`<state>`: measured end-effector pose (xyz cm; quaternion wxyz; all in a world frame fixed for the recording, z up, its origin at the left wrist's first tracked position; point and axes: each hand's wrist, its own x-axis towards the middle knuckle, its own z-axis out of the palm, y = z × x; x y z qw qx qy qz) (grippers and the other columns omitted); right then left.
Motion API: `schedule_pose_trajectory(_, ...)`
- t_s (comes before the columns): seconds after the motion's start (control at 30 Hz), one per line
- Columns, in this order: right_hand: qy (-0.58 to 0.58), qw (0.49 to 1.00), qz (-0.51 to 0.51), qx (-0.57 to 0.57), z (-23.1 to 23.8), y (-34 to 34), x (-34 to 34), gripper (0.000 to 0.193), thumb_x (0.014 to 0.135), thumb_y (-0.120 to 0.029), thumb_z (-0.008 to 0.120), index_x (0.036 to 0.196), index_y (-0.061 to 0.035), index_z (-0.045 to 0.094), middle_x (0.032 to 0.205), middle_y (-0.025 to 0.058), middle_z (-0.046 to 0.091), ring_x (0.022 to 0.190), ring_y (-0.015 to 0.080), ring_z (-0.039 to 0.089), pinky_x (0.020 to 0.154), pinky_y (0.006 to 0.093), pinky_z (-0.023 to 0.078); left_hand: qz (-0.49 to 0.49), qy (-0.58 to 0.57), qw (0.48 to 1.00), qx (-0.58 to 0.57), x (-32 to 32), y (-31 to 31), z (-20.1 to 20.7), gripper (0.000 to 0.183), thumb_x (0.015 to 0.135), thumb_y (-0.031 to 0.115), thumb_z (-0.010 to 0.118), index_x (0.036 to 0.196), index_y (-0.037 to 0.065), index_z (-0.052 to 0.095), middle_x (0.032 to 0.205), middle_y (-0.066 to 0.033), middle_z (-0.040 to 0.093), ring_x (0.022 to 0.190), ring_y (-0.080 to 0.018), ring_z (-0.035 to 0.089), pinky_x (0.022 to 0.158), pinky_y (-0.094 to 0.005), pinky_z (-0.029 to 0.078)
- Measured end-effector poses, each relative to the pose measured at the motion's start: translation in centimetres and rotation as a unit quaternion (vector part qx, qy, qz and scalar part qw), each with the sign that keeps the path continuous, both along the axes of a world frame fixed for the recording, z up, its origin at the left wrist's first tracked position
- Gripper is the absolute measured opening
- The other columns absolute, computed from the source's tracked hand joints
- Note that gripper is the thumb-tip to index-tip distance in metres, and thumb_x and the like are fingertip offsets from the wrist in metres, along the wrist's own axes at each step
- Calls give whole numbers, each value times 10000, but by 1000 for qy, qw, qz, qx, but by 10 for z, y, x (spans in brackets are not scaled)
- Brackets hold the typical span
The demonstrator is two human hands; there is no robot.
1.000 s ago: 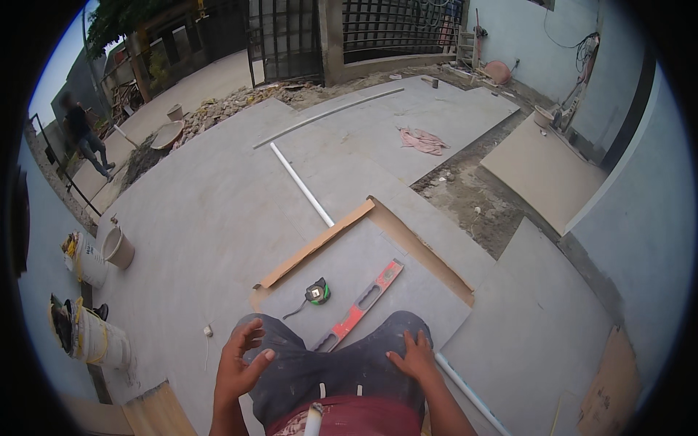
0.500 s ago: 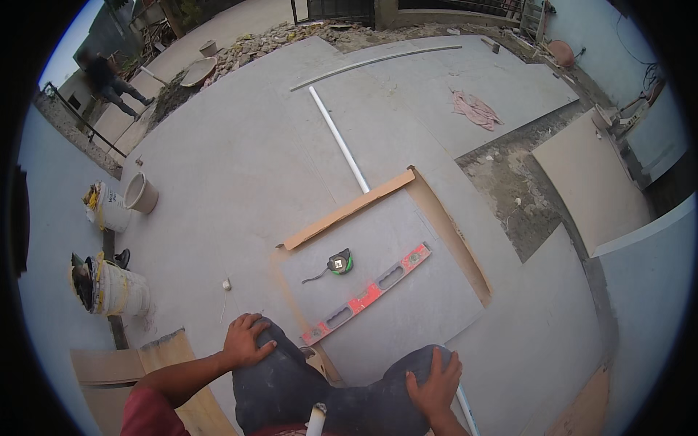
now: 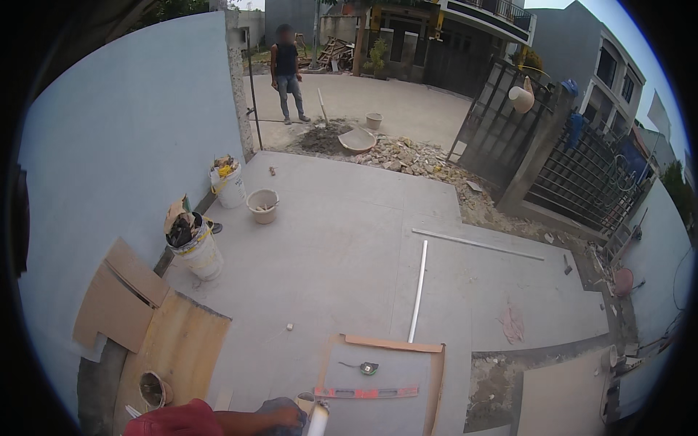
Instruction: The person measures and marks large floor tiles using a tape measure, marker, and spirit level. They measure distances between walls and mark cut lines on the tiles to prepare for installation.
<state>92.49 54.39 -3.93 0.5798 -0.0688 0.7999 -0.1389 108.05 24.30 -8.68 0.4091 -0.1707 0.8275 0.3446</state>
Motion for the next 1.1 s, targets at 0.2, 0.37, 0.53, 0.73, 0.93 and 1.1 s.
schedule_pose_trajectory(0.2,-35,995,85,-44,22,-31,-6,727,863,-627,584,1371,-108,542,1395,246,498,1314,400,458,1085,483,379,526,-140,814,205,54,-72,71,483,852,432,742,1092,19,669,974,-136,706,732,-230,704,610,-353,589)
schedule_pose_trajectory(0.37,-49,994,86,-56,3,-144,6,700,862,-608,589,1330,-89,561,1339,255,524,1264,406,487,1049,490,399,204,-53,978,-11,135,-138,16,730,832,573,672,1239,-32,634,1167,-237,688,951,-400,699,870,-469,561)
schedule_pose_trajectory(0.53,-28,997,-11,-66,-6,-229,-6,674,860,-589,595,1289,-70,580,1283,263,550,1214,413,516,1012,496,418,372,-70,925,38,181,-198,24,797,837,637,597,1213,-62,660,1201,-273,669,1095,-426,653,990,-486,492)
schedule_pose_trajectory(0.73,-2,988,-131,-80,-3,-266,-50,645,858,-567,602,1239,-46,604,1216,272,581,1154,421,552,968,504,442,356,-61,933,-7,263,-258,-57,726,835,593,620,1054,-94,706,1134,-335,660,1056,-435,657,948,-481,501)
schedule_pose_trajectory(0.93,-6,988,-149,-44,-38,-282,-97,619,856,-544,609,1190,-23,627,1148,282,612,1094,429,587,924,512,465,364,-50,930,18,207,-312,-34,585,917,515,542,1005,-35,721,989,-298,691,958,-455,662,890,-509,507)
schedule_pose_trajectory(1.1,2,999,-18,-52,-98,-327,-153,600,854,-525,614,1149,-3,646,1092,290,638,1044,436,616,888,519,484,292,15,956,22,92,-379,-12,539,977,471,465,1014,-5,716,1032,-276,689,992,-451,652,880,-512,505)
